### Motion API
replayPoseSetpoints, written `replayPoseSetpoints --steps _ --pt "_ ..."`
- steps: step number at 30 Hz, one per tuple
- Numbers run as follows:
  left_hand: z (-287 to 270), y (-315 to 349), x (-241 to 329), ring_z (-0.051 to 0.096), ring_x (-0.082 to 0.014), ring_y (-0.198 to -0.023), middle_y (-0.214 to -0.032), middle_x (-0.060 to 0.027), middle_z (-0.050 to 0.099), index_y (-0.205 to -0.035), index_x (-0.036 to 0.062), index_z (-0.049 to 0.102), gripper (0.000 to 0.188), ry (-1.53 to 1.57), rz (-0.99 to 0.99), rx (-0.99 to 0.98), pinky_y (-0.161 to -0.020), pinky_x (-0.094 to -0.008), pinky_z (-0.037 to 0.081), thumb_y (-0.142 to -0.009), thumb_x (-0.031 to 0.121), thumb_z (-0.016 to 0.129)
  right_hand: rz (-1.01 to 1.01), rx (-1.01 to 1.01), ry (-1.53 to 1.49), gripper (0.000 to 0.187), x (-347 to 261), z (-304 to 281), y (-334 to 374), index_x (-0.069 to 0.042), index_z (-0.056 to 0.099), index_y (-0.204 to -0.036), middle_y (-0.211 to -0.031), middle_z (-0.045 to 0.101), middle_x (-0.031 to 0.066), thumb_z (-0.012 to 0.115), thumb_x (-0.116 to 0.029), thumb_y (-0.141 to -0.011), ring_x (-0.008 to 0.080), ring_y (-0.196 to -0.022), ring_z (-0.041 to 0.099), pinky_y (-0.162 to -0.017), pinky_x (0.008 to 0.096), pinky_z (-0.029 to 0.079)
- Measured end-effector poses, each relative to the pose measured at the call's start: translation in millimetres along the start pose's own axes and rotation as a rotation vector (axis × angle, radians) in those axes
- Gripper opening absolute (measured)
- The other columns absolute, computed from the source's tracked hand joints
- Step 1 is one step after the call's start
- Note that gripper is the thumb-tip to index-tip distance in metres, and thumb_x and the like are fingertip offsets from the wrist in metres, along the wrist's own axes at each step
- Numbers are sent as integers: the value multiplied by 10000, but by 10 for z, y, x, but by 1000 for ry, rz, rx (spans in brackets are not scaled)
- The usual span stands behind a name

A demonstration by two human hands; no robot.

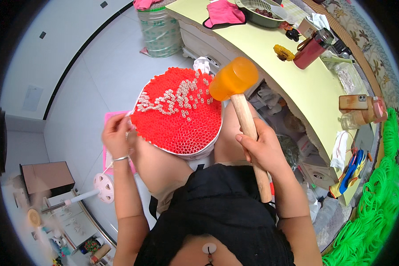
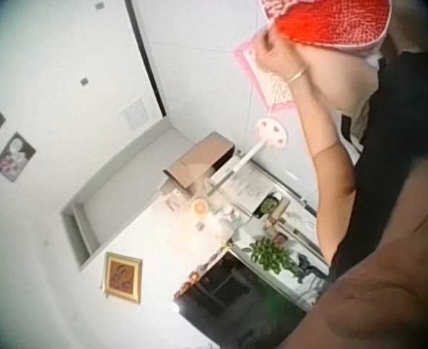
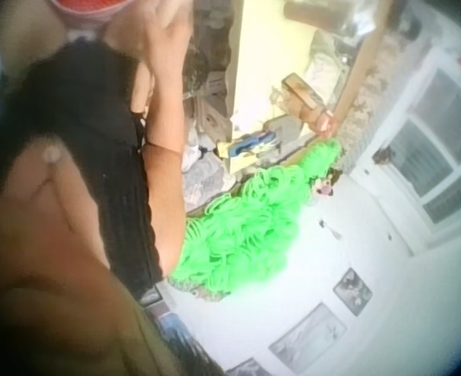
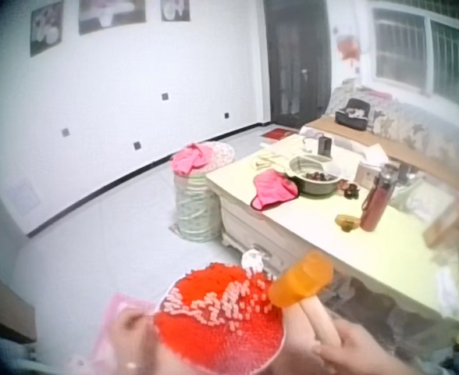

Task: The person places small white tubes into a red foam base using their hands and taps them into place using an orange rubber mallet.

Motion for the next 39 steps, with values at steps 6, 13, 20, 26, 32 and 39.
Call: replayPoseSetpoints --steps 6,13,20,26,32,39 --pt "1175 346 541 634 -258 -682 -774 -116 643 -802 29 686 74 -176 500 -284 -618 -353 503 -756 1 736 -12 -53 0 217 -32 5 -50 -13 523 -1042 -711 539 8 673 -73 -897 73 -453 495 -410 225 406" --pt "1424 355 371 645 -257 -666 -762 -121 662 -804 18 698 79 -350 671 -290 -617 -342 517 -757 12 762 -25 -107 202 223 -160 -99 -6 14 530 -980 -652 544 31 675 -140 -908 103 -481 534 -458 267 433" --pt "1416 367 329 658 -279 -694 -782 -134 677 -804 13 703 78 -273 680 -293 -640 -357 529 -747 -2 754 -32 -186 334 250 -211 -72 -32 28 523 -948 -629 546 53 681 -162 -909 120 -481 549 -449 285 429" --pt "1425 355 305 664 -294 -709 -787 -140 681 -798 18 709 74 -268 760 -288 -667 -375 538 -739 -12 743 4 -159 395 243 -376 18 -22 21 524 -986 -650 540 36 675 -154 -913 110 -475 547 -442 270 435" --pt "1433 333 273 658 -309 -707 -764 -132 669 -781 33 703 58 -322 791 -316 -657 -393 533 -735 7 728 -242 -58 598 238 -423 145 -78 4 486 -933 -662 530 36 659 -160 -929 105 -475 534 -438 269 442" --pt "1391 311 245 619 -323 -682 -716 -121 630 -732 40 666 73 -297 829 -314 -641 -432 504 -736 34 738 -126 -70 549 227 -631 121 -89 5 476 -931 -662 516 36 649 -142 -937 104 -476 529 -426 282 431"
Point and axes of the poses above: each hand's wrist, its own y-axis away from the middle knuckle, its own z-axis out of the palm, x = y × z, the point moved 1 cm from there along -y, towards the middle knuckle
